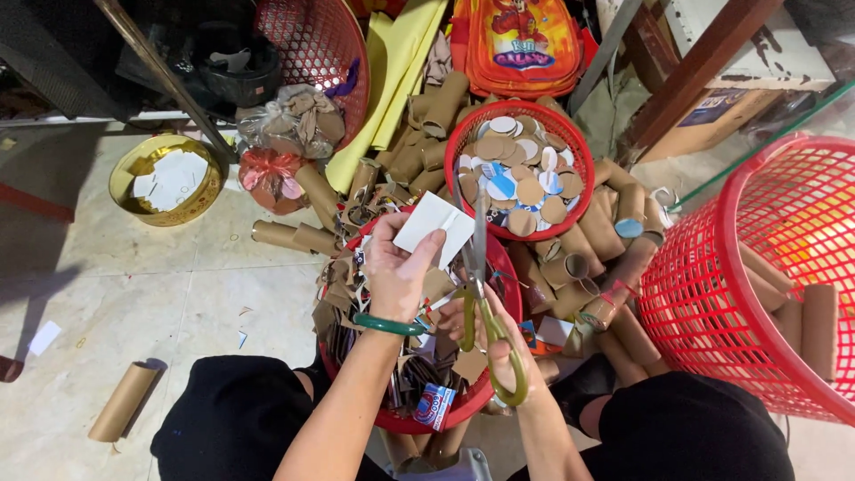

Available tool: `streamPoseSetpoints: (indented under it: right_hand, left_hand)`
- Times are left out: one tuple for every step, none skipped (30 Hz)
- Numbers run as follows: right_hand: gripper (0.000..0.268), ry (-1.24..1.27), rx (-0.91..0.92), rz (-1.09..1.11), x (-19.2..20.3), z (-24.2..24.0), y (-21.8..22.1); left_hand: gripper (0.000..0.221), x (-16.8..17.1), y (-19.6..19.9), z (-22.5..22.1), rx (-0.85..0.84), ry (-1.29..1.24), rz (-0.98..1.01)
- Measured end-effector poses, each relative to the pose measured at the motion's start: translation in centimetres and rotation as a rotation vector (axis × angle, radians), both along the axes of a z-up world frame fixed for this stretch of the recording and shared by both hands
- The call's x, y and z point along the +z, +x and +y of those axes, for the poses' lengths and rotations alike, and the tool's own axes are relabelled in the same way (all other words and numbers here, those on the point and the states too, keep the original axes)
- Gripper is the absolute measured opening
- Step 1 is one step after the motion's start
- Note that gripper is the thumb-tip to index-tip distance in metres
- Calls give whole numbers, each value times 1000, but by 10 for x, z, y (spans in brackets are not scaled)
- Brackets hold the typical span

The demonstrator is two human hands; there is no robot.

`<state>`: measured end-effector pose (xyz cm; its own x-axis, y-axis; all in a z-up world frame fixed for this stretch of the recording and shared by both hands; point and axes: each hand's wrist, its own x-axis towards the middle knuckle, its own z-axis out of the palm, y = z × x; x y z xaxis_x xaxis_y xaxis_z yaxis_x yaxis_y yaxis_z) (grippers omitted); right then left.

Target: Cutting circular and rectangular shapes from cardboard scraps using scissors.

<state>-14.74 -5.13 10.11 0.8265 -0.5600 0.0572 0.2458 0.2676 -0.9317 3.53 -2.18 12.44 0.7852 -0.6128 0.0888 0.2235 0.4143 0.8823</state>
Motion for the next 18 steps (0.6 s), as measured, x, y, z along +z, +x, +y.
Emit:
streamPoseSetpoints:
  right_hand:
    - [133, 1, -1, 0, 0, 0, 0]
    - [137, -39, -22, 20, 1, 0, -1]
    - [141, -80, -42, 40, 1, 0, -1]
    - [141, -80, -43, 40, -1, 0, -2]
    - [143, -84, -54, 51, -2, -1, -3]
    - [146, -89, -65, 61, -4, -1, -3]
    - [146, -89, -63, 62, -3, 0, -3]
    - [146, -65, -69, 58, -2, 1, -3]
    - [146, -41, -75, 54, -1, 2, -2]
    - [146, -42, -73, 54, 2, 3, -2]
    - [146, -39, -77, 58, 5, 4, -2]
    - [146, -35, -80, 62, 7, 5, -2]
    - [146, -34, -81, 64, 9, 6, -2]
    - [145, -45, -87, 71, 10, 7, -2]
    - [145, -56, -92, 79, 11, 8, -2]
    - [145, -54, -93, 80, 10, 9, -3]
    - [144, -77, -99, 93, 8, 9, -4]
    - [143, -99, -104, 106, 6, 10, -5]
  left_hand:
    - [33, 5, -3, 2, -1, 1, 0]
    - [33, 11, -5, 5, 5, -3, 1]
    - [33, 16, -8, 7, 10, -8, 2]
    - [33, 18, -10, 9, 9, -8, 3]
    - [33, 20, -11, 10, -15, -19, 17]
    - [34, 23, -12, 11, -40, -30, 31]
    - [34, 21, -13, 11, -37, -30, 32]
    - [32, 20, -14, 11, -57, -62, 89]
    - [31, 18, -15, 11, -77, -94, 146]
    - [31, 18, -16, 11, -75, -95, 146]
    - [31, 19, -17, 10, -72, -122, 223]
    - [32, 19, -18, 10, -69, -150, 301]
    - [32, 19, -18, 10, -70, -148, 302]
    - [31, 18, -17, 11, -80, -172, 330]
    - [31, 17, -17, 11, -91, -194, 358]
    - [31, 18, -17, 12, -92, -192, 360]
    - [31, 19, -16, 12, -100, -195, 376]
    - [31, 20, -15, 13, -107, -197, 391]
